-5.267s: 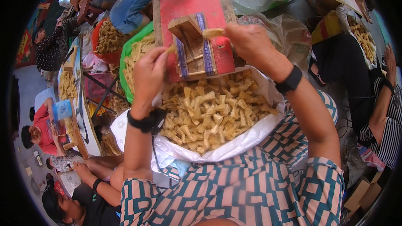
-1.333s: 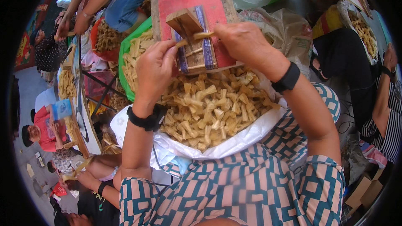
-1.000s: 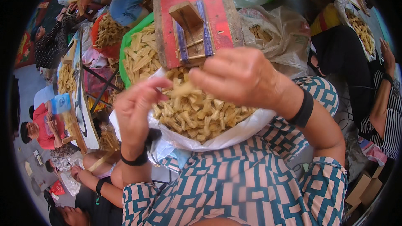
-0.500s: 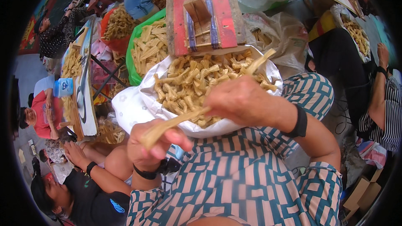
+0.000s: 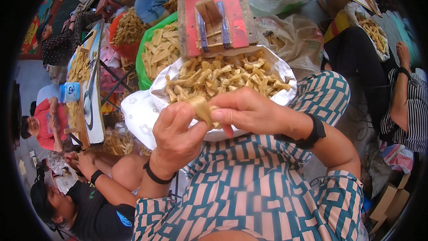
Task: Manually twist and shape strips of dough into traditional snacks.
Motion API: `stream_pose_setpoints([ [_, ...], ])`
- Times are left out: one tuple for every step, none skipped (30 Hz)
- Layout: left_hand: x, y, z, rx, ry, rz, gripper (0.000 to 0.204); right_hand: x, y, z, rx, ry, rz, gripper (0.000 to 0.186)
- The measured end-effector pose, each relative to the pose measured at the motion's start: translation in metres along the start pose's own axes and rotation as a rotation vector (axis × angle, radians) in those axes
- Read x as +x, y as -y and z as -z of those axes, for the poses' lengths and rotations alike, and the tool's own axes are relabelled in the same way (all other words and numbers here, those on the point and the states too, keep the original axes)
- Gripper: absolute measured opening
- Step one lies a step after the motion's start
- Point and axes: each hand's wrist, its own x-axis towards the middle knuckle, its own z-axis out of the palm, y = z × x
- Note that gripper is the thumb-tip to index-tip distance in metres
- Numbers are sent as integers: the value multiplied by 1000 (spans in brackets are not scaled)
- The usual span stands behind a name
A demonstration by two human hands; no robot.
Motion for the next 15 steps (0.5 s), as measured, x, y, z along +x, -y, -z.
stream_pose_setpoints([
  [0, -2, 0, 1, -2, -1, 16, 0, 2, -2, 117, -19, -107, 26],
  [1, -4, 0, -31, 39, 8, 17, 2, 0, -5, 270, -39, -94, 26],
  [1, -5, 0, -62, 81, 17, 18, 3, -2, -6, 269, -38, -94, 26],
  [2, -5, 1, -63, 81, 16, 18, 4, -5, -7, 335, -61, -152, 23],
  [3, -5, 1, -66, 100, 5, 17, 4, -7, -7, 402, -83, -210, 20],
  [4, -5, 2, -69, 119, -6, 17, 4, -11, -8, 403, -83, -209, 20],
  [1, -5, -2, -67, 119, -5, 17, 4, -14, -8, 515, -115, -181, 17],
  [-3, -4, -10, -11, -26, -27, 17, 4, -16, -8, 628, -146, -152, 14],
  [-5, -3, -15, 46, -171, -49, 17, 5, -14, -8, 627, -145, -152, 14],
  [-3, -4, -15, 43, -169, -51, 17, 7, -12, -9, 714, -149, -108, 13],
  [0, -5, -13, 132, -218, 12, 18, 8, -11, -9, 799, -154, -64, 13],
  [2, -5, -13, 220, -267, 76, 19, 8, -14, -7, 859, -74, -25, 13],
  [1, -4, -14, 220, -267, 77, 19, 8, -13, -6, 859, -73, -26, 13],
  [-2, -2, -16, 181, -259, 128, 21, 8, -12, -5, 838, -27, -46, 13],
  [-4, -1, -17, 140, -251, 179, 23, 9, -11, -4, 818, 19, -66, 12],
])
